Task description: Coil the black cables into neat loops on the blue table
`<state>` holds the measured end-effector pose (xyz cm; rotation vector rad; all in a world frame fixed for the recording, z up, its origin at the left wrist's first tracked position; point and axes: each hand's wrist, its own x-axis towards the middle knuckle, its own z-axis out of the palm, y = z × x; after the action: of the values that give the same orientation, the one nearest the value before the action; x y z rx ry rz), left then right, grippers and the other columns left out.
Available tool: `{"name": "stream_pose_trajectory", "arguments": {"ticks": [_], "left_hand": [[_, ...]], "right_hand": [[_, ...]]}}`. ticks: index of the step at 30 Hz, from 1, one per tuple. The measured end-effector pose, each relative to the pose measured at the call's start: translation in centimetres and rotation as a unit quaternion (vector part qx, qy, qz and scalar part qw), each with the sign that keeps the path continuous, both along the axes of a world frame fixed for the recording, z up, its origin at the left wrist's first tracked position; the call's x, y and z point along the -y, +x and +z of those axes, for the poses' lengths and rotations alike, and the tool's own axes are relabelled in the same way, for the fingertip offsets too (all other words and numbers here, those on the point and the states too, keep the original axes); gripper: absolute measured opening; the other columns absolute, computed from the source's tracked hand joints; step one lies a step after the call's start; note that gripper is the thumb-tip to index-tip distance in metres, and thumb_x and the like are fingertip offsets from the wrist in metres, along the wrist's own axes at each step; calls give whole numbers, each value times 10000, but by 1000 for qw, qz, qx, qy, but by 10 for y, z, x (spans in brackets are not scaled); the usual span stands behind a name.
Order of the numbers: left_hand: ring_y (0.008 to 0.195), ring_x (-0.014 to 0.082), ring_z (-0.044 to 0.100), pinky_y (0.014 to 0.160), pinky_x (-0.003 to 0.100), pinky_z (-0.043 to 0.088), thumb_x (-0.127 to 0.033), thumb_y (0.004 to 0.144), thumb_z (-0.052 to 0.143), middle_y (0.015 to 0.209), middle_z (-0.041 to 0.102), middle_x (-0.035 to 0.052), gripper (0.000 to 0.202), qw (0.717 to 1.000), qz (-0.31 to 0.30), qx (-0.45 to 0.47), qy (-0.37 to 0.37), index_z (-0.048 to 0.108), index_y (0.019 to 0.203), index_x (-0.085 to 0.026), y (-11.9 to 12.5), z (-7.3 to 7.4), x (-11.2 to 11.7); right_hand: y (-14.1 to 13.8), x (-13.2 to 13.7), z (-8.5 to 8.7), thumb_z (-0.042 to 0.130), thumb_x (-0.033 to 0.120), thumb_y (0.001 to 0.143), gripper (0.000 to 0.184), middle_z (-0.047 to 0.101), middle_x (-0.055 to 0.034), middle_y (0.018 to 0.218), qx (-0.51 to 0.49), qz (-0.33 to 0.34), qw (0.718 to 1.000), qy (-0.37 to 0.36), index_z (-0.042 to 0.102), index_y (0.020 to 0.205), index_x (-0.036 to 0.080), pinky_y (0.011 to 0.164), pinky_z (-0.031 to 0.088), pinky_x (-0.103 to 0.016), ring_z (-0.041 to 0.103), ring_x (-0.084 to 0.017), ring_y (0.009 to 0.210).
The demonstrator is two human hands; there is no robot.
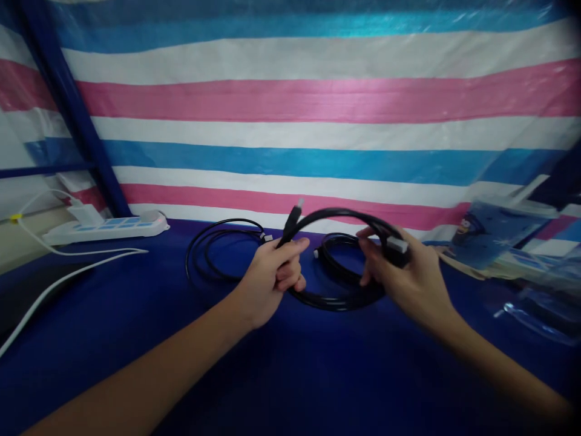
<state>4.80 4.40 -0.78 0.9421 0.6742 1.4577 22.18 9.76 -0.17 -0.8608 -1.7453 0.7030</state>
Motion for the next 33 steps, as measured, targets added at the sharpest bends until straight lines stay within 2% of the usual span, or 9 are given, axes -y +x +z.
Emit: {"name": "stream_pose_trajectory", "arguments": {"ticks": [3, 8, 13, 16, 19, 23, 25, 29, 33], "left_hand": [[336, 27, 164, 359, 191, 200, -333, 752, 679, 398, 202, -107, 449, 997, -13, -71, 19, 317, 533, -183, -5, -9, -6], [340, 24, 117, 364, 206, 112, -561, 763, 595, 401, 183, -103, 506, 997, -22, -72, 15, 339, 549, -181, -3, -15, -12], [313, 30, 124, 359, 193, 190, -541, 830, 515, 371, 174, -104, 488, 997, 11, -64, -52, 333, 548, -186, -2, -17, -15], [304, 37, 203, 375, 187, 263, -493, 851, 502, 366, 237, -96, 443, 995, -30, -65, -66, 369, 565, -182, -1, -21, -15], [300, 36, 191, 359, 187, 230, -448, 846, 516, 371, 246, -100, 393, 995, -54, -55, -62, 401, 585, -177, 3, -22, -11], [329, 25, 155, 363, 205, 133, -510, 777, 594, 379, 210, -98, 503, 995, -30, -87, 31, 326, 514, -175, 6, -20, -4], [346, 24, 169, 382, 218, 127, -533, 762, 609, 386, 209, -89, 560, 988, -26, -127, 82, 277, 486, -175, 4, -21, -2], [366, 33, 193, 405, 235, 149, -549, 776, 588, 397, 213, -81, 574, 975, -74, -183, 101, 268, 477, -178, -3, -32, -4], [363, 41, 250, 407, 228, 209, -491, 743, 657, 393, 248, -81, 541, 970, -167, -173, 43, 308, 477, -175, -5, -35, -4]], "right_hand": [[14, 0, -6, 561, 377, 851, 220, 577, 12, 592, 91, 19, 995, 46, 584, 986, 206, 409, 369, -241, 498, -114, 413], [23, 0, -12, 572, 401, 850, 248, 619, -11, 705, 118, 78, 990, -8, 601, 1016, 219, 579, 479, -267, 594, -156, 632], [29, -10, -17, 535, 449, 871, 351, 671, -39, 904, -28, 181, 974, -130, 545, 1155, 243, 722, 508, -299, 645, -169, 785], [24, -10, -23, 477, 500, 890, 368, 643, -14, 659, -117, 146, 969, -162, 558, 1090, 201, 553, 494, -270, 599, -137, 539], [19, -1, -24, 494, 515, 877, 336, 463, 57, 417, -97, 84, 985, -112, 581, 880, 191, 399, 397, -231, 422, -92, 337], [19, 16, -16, 702, 479, 722, 281, 469, 49, 457, -37, 39, 998, 14, 625, 761, 211, 358, 286, -207, 389, -71, 385], [21, 19, -14, 744, 434, 684, 238, 488, 38, 475, -12, 30, 999, 26, 645, 705, 218, 366, 255, -207, 392, -67, 412], [21, 8, -25, 697, 439, 732, 303, 499, 24, 440, 22, 106, 987, -120, 592, 601, 186, 350, 247, -201, 392, -62, 370], [19, -5, -40, 635, 449, 790, 285, 395, 65, 389, -72, 170, 961, -205, 613, 700, 180, 348, 289, -176, 350, -49, 337]]}}
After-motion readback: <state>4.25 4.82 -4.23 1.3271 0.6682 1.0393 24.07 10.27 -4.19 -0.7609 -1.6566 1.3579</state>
